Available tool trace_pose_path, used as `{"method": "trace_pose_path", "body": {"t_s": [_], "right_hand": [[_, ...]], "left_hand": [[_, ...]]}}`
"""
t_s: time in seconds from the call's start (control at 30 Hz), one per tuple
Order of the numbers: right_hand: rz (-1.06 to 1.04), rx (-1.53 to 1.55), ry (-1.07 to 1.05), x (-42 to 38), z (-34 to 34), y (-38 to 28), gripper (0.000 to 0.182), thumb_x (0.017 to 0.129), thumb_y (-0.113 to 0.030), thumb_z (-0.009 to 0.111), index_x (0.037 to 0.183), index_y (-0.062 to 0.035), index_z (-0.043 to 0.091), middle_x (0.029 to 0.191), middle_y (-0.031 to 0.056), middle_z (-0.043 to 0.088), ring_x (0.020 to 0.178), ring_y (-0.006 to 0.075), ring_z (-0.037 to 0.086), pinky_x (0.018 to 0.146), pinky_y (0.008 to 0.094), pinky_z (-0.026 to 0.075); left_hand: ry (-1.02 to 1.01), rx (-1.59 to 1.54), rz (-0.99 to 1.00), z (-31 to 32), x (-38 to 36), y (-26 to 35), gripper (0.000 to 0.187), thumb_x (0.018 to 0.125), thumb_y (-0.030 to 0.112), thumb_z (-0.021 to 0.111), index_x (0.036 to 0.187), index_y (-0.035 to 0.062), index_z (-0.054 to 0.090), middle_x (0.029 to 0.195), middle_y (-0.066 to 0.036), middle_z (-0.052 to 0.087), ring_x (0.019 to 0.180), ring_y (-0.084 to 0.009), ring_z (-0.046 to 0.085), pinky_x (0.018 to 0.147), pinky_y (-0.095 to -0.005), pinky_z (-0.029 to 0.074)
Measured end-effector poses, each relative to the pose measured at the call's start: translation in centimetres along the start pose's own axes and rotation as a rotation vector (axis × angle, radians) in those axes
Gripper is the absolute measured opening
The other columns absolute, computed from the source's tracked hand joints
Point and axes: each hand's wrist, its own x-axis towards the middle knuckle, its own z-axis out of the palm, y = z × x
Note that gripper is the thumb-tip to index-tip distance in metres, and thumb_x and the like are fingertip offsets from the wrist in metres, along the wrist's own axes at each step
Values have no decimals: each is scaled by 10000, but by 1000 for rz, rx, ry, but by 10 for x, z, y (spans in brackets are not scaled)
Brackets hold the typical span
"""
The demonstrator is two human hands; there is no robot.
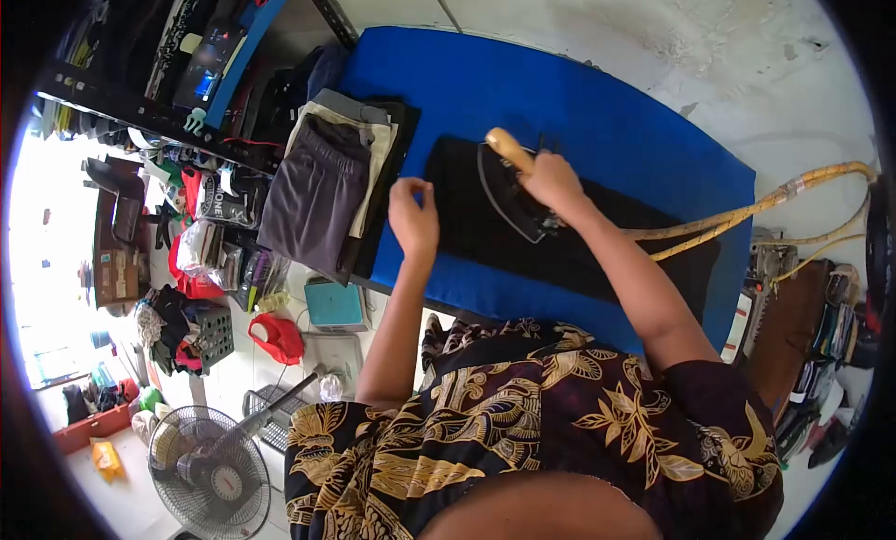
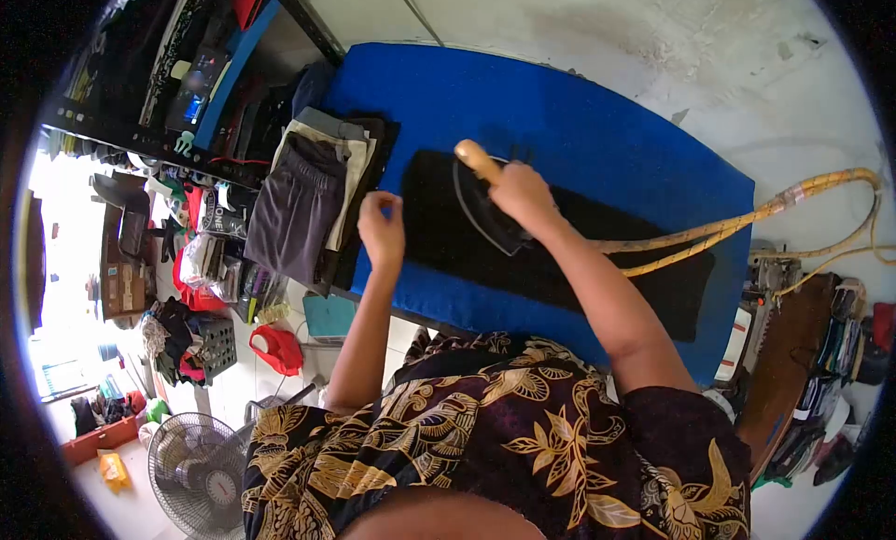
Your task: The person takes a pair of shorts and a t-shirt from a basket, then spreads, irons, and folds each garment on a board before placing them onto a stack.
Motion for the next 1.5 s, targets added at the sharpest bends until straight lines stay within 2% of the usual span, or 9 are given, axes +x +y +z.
{"method": "trace_pose_path", "body": {"t_s": [0.27,0.6,0.77,0.83,0.97,1.13,1.33,1.4,1.5], "right_hand": [[403,596,137,-109,-77,171,205,709,-142,640,714,44,552,520,65,505,409,132,489,379,273,377],[829,668,531,-224,-118,459,234,693,-165,649,601,18,535,482,64,499,364,146,471,349,287,350],[879,563,504,-213,-135,461,254,728,-197,635,741,45,558,636,117,566,517,195,553,458,331,418],[269,-803,746,-218,-136,406,369,754,-248,632,948,47,527,941,201,548,867,264,552,705,395,432],[253,-372,749,-260,-11,386,488,793,-367,568,1056,34,478,993,212,468,948,333,465,808,443,373],[736,1185,533,-239,-32,344,433,663,-116,545,1088,-50,496,782,18,539,540,88,477,341,192,295],[-33,593,211,-176,-119,75,466,710,-109,576,1153,-27,459,995,104,551,844,176,555,766,271,444],[-358,936,-377,-164,-111,25,640,749,-109,635,1304,-82,318,1159,101,443,861,141,493,682,258,453],[-449,730,-114,-116,-90,21,601,771,-152,635,1287,-76,335,1165,136,436,858,191,503,705,290,468]], "left_hand": [[-350,417,701,67,-24,10,422,799,224,563,1178,63,472,1228,-99,452,1188,-257,380,963,-444,311],[-605,723,637,118,-69,81,600,826,337,517,1311,43,323,1372,-104,289,1301,-234,210,1017,-523,173],[-860,424,1020,185,-139,119,641,814,436,480,1321,78,320,1400,-78,260,1312,-211,191,1047,-480,150],[-813,561,1214,193,-165,108,669,810,471,461,1327,74,311,1400,-74,261,1312,-207,192,1049,-480,147],[-979,493,1093,180,-186,110,705,832,489,419,1359,62,228,1429,-92,186,1331,-223,131,1052,-495,96],[-1149,140,775,179,-188,118,668,884,464,375,1366,41,187,1425,-139,169,1329,-274,114,1045,-516,50],[-1220,-1436,-658,103,-74,151,935,753,753,208,1361,43,196,1411,-121,204,1262,-273,267,1011,-455,231],[-1046,-1459,-708,52,-34,124,988,717,783,207,1330,11,263,1345,-152,323,1212,-306,341,1001,-415,276],[-944,-1465,-800,9,12,50,935,740,754,250,1299,10,334,1263,-163,426,1153,-286,429,967,-398,340]]}}
